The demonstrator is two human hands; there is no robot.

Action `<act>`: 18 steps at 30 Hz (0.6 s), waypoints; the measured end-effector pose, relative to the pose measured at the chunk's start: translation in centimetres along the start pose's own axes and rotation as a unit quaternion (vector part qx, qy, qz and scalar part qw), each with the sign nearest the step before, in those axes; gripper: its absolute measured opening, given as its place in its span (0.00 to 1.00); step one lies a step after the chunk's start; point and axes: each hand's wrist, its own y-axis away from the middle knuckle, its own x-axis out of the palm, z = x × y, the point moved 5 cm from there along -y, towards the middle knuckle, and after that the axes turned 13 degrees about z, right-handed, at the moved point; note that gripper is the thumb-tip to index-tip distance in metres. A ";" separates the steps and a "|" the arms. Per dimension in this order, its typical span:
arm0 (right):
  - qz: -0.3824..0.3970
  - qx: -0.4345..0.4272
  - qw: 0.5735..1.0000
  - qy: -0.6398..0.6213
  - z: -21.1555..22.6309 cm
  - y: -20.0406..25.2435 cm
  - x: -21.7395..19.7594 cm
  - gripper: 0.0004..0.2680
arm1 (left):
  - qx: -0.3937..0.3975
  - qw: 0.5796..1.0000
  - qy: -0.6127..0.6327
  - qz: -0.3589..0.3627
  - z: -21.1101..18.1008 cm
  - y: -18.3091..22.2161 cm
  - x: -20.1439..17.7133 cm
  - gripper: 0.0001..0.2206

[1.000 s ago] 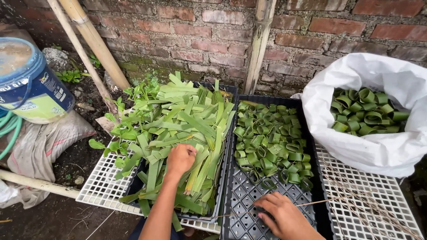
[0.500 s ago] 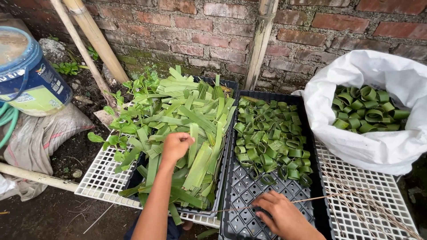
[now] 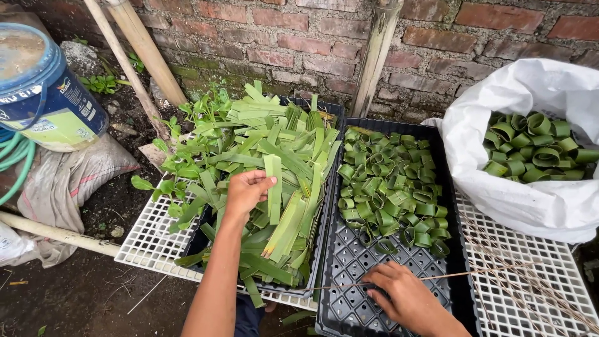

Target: The person is folding long green leaves into small rectangular containers and securing the folds with thin wooden sticks.

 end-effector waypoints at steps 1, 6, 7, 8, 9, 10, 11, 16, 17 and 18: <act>0.001 0.000 1.000 0.000 0.0 0.0 0.0 0.11 | -0.001 1.000 0.000 0.000 0.6 -0.5 -0.1 0.14; -0.011 -0.010 1.000 -0.003 0.1 0.2 -0.2 0.11 | 0.178 0.882 -0.419 -0.121 -0.1 -0.4 1.0 0.23; -0.011 -0.011 1.000 -0.002 0.1 0.2 -0.4 0.11 | 0.179 0.882 -0.418 -0.122 -0.7 0.7 1.6 0.23; -0.012 -0.015 1.000 -0.005 0.3 0.3 -0.6 0.11 | 0.100 0.885 -0.451 -0.057 -0.5 1.3 2.5 0.11; -0.013 -0.020 1.000 -0.007 0.4 0.4 -0.7 0.11 | 0.020 0.878 -0.478 0.009 -0.2 2.1 3.4 0.06; -0.013 -0.019 1.000 -0.008 0.4 0.4 -0.8 0.11 | 0.020 0.878 -0.479 0.010 -0.3 2.9 4.0 0.06; -0.011 -0.016 1.000 -0.007 0.3 0.4 -0.8 0.11 | -0.050 0.856 -0.512 0.058 0.4 3.7 4.7 0.06; -0.007 -0.008 1.000 -0.004 0.3 0.5 -0.4 0.11 | -0.132 0.850 -0.496 0.118 4.0 3.1 4.5 0.18; -0.005 -0.008 1.000 -0.004 0.4 0.5 -0.5 0.11 | -0.112 0.882 -0.444 0.113 4.2 2.6 3.8 0.17; -0.001 -0.009 1.000 -0.005 0.5 0.6 -0.5 0.11 | -0.093 0.910 -0.389 0.109 4.7 2.1 3.2 0.15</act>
